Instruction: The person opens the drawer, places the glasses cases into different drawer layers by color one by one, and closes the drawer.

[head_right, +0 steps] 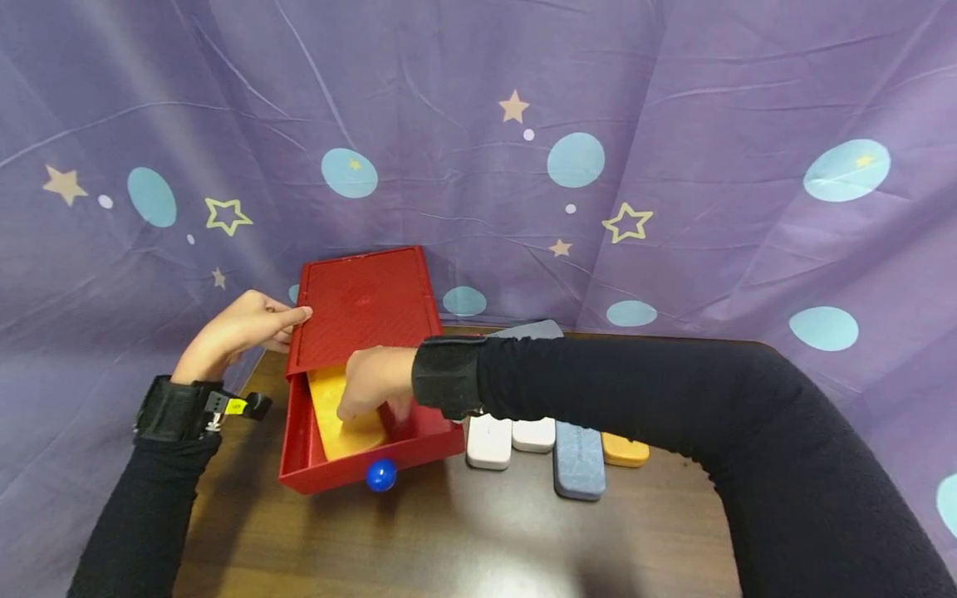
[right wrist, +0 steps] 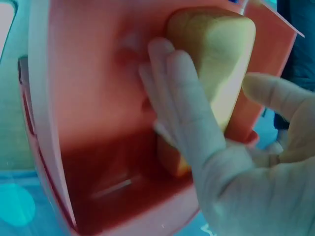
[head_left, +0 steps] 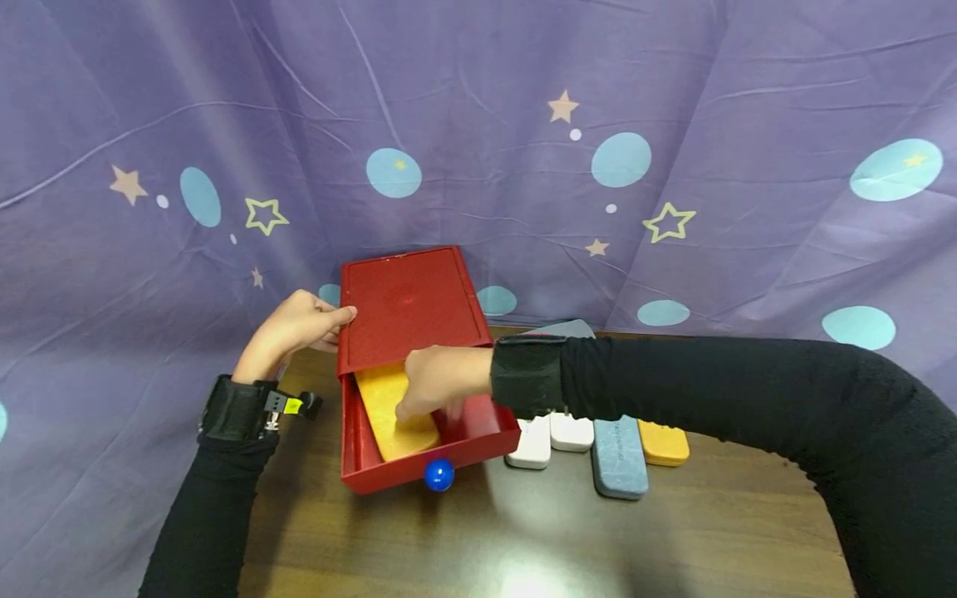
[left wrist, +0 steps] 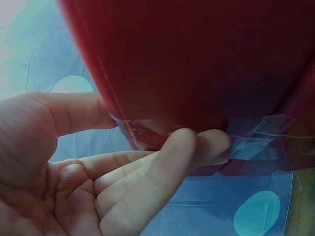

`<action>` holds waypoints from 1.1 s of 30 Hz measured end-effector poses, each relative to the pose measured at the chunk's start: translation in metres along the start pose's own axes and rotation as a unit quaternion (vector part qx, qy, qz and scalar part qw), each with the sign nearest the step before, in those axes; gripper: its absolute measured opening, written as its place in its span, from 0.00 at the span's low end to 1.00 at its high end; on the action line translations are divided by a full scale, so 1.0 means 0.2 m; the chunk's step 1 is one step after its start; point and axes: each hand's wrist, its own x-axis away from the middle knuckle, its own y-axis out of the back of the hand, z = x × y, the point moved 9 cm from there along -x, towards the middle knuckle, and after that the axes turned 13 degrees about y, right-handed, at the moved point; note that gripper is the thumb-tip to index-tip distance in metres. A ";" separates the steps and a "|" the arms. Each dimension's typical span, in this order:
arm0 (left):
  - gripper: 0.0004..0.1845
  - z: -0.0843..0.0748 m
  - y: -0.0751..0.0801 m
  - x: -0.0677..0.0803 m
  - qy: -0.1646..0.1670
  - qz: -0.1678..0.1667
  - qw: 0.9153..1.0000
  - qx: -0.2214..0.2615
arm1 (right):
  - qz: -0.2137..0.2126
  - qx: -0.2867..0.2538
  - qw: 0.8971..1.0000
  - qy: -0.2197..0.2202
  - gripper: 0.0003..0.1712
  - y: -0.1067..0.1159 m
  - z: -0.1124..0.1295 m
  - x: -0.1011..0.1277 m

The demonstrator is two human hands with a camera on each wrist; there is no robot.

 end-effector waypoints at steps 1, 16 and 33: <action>0.25 0.00 0.00 0.00 0.001 0.002 1.000 0.001 | 0.007 -0.002 1.000 0.003 0.17 0.01 0.00 0.01; 0.26 -0.01 -0.01 0.01 0.003 0.010 1.000 0.005 | -0.001 0.026 0.996 0.087 0.12 0.29 0.03 0.26; 0.26 0.01 0.00 -0.01 0.007 0.005 1.000 -0.011 | -0.101 0.053 0.984 0.136 0.16 0.50 -0.28 0.49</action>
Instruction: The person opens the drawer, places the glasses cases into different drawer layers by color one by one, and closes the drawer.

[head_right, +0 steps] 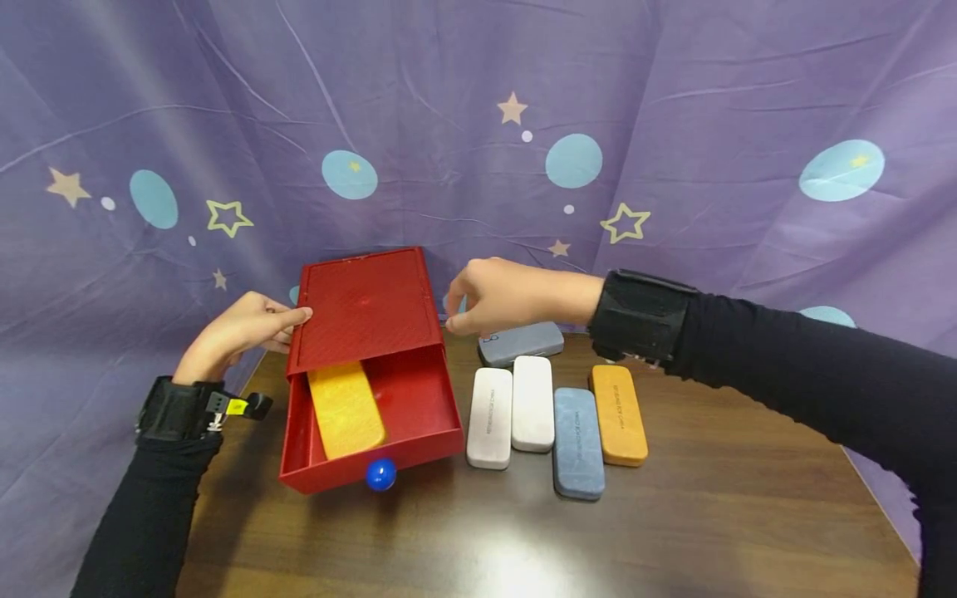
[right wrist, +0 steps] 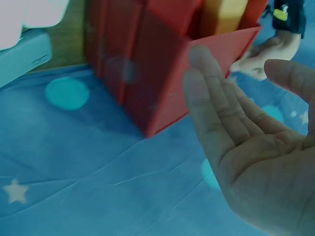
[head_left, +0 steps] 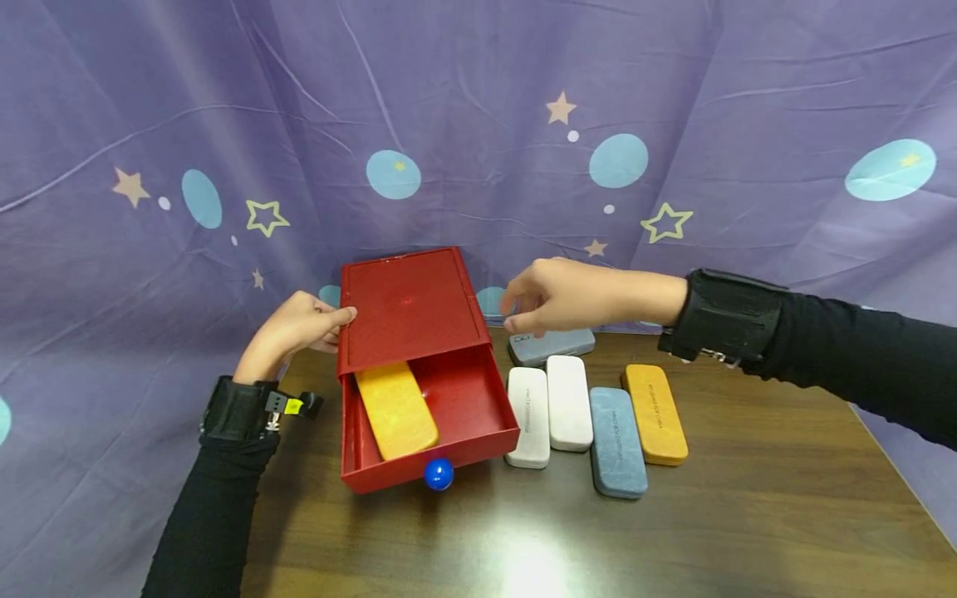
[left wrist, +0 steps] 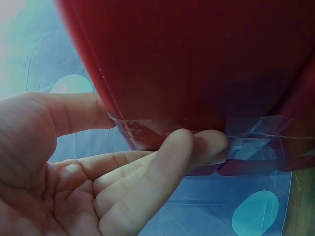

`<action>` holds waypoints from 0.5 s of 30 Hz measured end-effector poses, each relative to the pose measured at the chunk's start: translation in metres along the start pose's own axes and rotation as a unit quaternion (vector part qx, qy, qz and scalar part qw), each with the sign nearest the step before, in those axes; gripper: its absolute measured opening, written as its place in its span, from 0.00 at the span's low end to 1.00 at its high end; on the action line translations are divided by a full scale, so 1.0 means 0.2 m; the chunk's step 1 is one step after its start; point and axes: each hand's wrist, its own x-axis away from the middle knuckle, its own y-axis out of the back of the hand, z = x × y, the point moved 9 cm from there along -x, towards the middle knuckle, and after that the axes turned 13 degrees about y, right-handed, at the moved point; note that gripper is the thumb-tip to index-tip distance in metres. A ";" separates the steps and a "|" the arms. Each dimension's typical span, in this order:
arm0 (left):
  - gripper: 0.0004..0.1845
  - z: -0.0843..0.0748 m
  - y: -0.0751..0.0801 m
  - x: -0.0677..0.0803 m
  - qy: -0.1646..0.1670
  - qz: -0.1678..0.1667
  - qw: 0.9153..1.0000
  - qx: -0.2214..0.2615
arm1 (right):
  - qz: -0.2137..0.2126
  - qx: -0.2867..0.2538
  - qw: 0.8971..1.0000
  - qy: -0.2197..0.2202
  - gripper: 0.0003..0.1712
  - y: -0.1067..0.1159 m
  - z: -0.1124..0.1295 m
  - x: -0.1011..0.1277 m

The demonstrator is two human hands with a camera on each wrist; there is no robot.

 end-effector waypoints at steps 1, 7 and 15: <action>0.26 0.00 0.00 0.00 0.000 0.000 1.000 0.000 | -0.008 0.006 1.000 0.001 0.17 0.01 -0.03 0.02; 0.27 0.00 -0.01 0.01 0.002 0.004 1.000 -0.004 | -0.061 0.039 0.997 0.000 0.17 0.02 -0.21 0.16; 0.26 0.00 0.00 0.00 0.003 -0.005 1.000 -0.003 | -0.119 0.093 0.986 -0.067 0.26 -0.08 -0.51 0.36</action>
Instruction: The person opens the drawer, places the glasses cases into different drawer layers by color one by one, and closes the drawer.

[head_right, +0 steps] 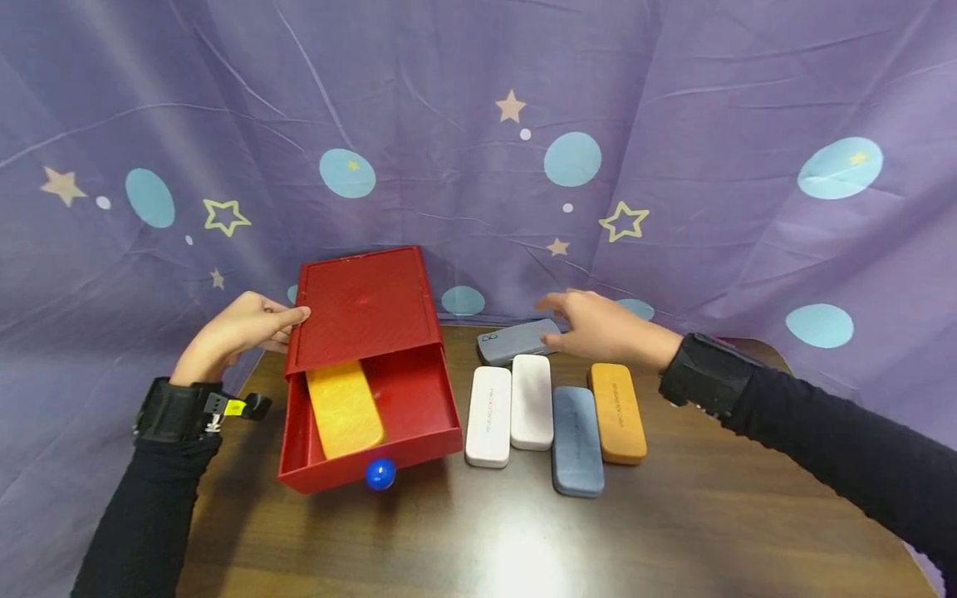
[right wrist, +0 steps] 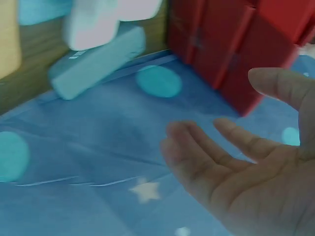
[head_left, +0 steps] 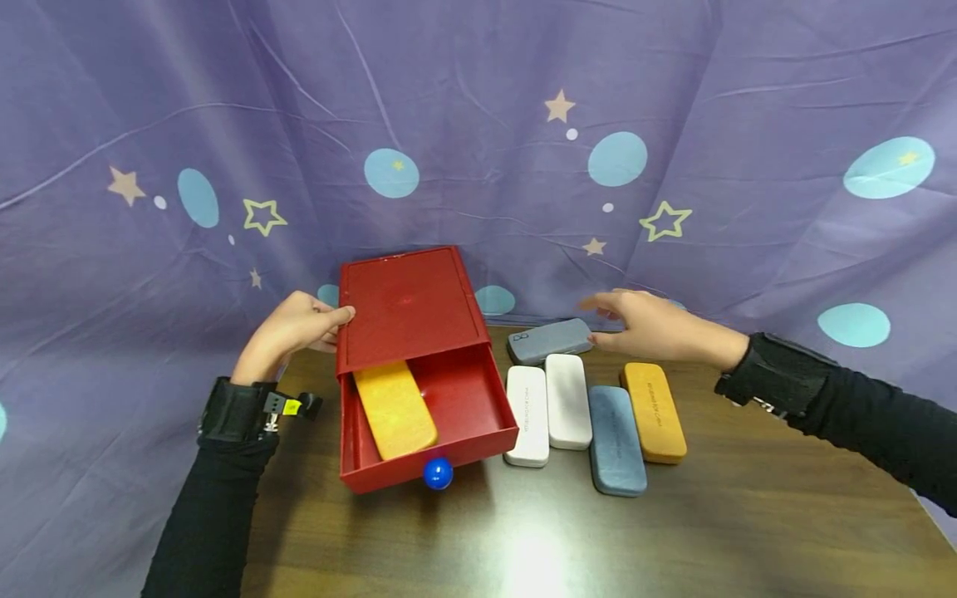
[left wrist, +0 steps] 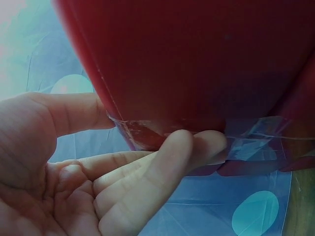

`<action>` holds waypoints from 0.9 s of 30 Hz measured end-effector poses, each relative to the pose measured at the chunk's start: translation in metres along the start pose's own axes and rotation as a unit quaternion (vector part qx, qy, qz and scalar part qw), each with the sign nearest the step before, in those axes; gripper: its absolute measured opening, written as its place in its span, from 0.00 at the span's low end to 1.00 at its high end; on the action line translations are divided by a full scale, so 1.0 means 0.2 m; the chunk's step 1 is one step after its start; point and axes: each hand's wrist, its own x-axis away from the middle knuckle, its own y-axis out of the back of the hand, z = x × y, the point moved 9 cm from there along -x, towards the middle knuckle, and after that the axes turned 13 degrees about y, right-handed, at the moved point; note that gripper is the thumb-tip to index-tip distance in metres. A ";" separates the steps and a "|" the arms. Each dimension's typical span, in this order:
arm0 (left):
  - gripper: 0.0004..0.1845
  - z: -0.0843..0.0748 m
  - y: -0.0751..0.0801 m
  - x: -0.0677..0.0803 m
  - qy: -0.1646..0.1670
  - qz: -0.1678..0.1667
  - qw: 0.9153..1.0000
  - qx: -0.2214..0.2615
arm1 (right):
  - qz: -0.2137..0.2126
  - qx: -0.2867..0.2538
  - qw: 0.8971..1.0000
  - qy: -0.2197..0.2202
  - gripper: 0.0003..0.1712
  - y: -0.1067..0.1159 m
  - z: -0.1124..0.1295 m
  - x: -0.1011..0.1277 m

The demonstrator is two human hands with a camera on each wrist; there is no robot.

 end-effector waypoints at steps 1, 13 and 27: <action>0.26 0.00 0.00 0.00 -0.001 -0.001 1.000 0.001 | -0.003 0.004 1.000 -0.007 0.28 -0.02 -0.03 0.02; 0.27 0.00 0.00 0.00 -0.005 -0.003 1.000 0.010 | -0.038 -0.015 0.999 0.005 0.33 -0.18 -0.34 0.05; 0.26 0.00 0.00 0.01 0.004 -0.004 1.000 0.004 | 0.007 -0.023 0.999 0.032 0.37 -0.34 -0.57 -0.18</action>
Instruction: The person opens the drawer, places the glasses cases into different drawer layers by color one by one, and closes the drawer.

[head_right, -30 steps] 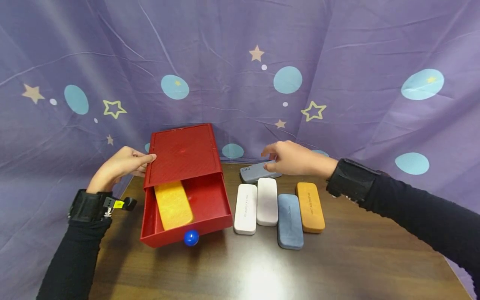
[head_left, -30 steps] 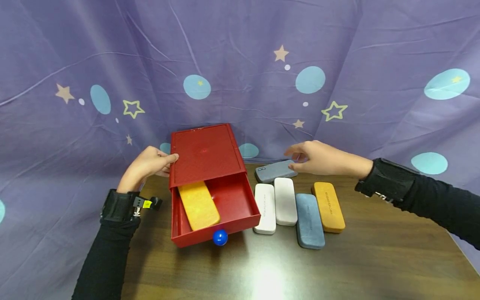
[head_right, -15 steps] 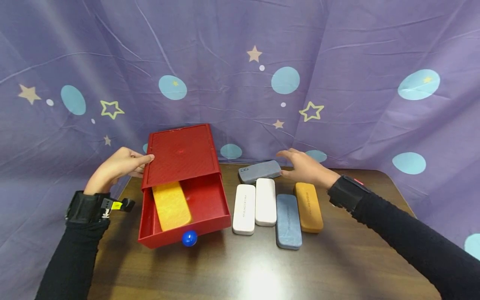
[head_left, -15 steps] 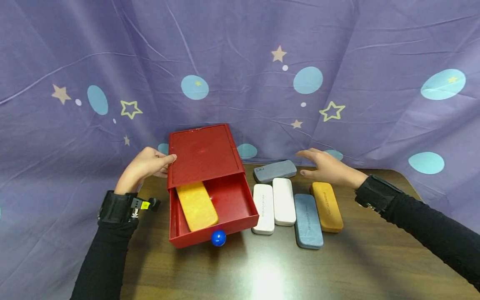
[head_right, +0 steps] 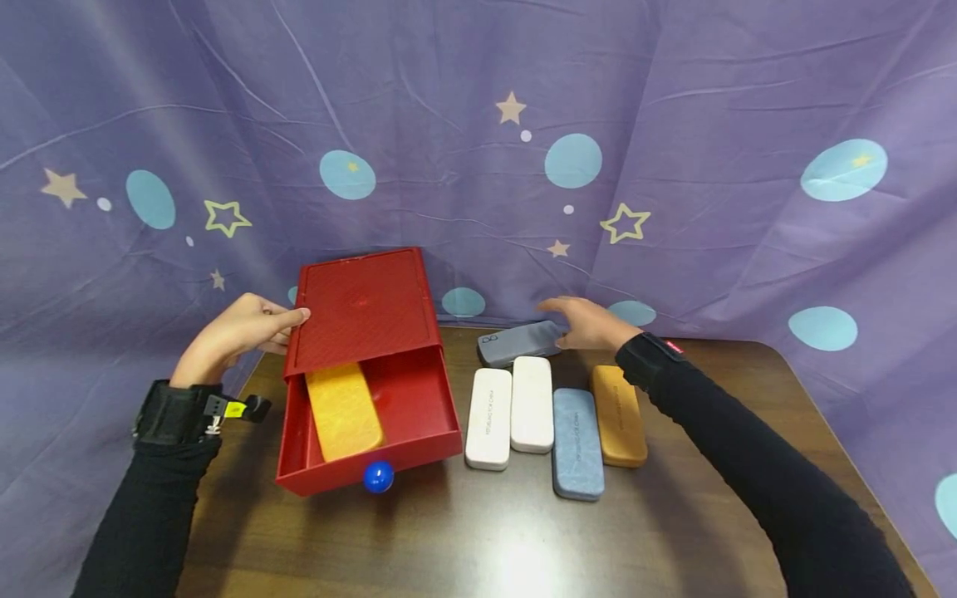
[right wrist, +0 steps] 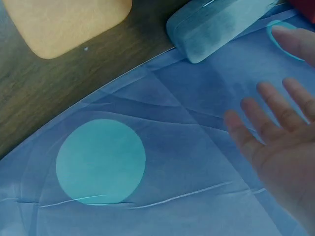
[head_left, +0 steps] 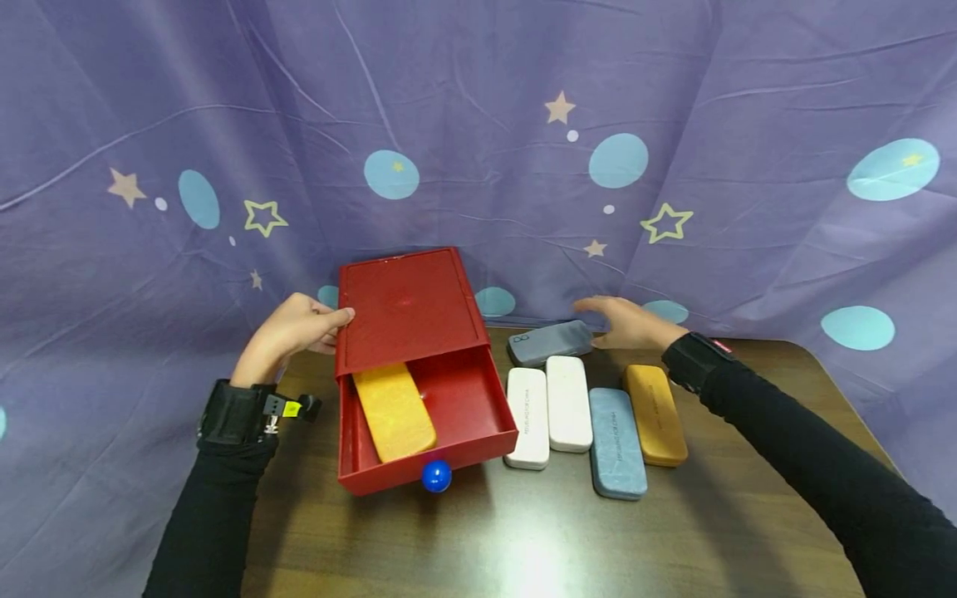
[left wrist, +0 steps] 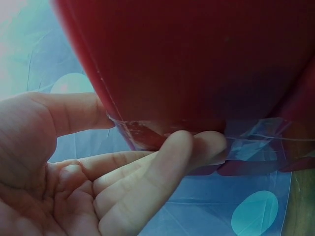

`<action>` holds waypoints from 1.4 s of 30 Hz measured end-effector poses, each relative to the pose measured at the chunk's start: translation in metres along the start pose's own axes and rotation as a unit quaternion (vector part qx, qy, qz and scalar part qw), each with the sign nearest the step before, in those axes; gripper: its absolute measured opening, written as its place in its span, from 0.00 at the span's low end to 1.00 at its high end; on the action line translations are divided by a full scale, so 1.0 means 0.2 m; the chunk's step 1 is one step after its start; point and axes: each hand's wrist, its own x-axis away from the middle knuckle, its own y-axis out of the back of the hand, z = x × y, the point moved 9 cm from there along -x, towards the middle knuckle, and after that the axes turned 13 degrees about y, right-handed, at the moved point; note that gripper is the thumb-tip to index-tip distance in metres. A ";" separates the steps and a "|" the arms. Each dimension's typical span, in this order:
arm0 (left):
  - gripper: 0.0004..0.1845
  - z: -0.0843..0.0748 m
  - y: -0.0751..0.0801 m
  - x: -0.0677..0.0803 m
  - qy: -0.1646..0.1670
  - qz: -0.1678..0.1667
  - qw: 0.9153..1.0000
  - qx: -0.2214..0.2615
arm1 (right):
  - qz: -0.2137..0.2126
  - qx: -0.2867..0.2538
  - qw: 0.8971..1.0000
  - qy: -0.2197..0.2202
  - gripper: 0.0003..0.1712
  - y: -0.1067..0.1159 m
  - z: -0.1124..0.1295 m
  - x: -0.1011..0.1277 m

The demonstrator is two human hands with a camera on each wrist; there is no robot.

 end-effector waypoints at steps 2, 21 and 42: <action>0.27 0.00 0.00 0.00 0.000 0.002 1.000 0.004 | 0.010 0.004 1.000 0.001 0.37 -0.03 -0.02 -0.03; 0.26 0.01 0.00 0.01 -0.005 0.001 1.000 0.004 | 0.075 0.093 0.993 -0.018 0.42 -0.26 -0.14 -0.21; 0.26 0.00 0.00 0.00 -0.004 -0.006 1.000 -0.009 | 0.087 0.128 0.987 -0.044 0.45 -0.37 -0.22 -0.24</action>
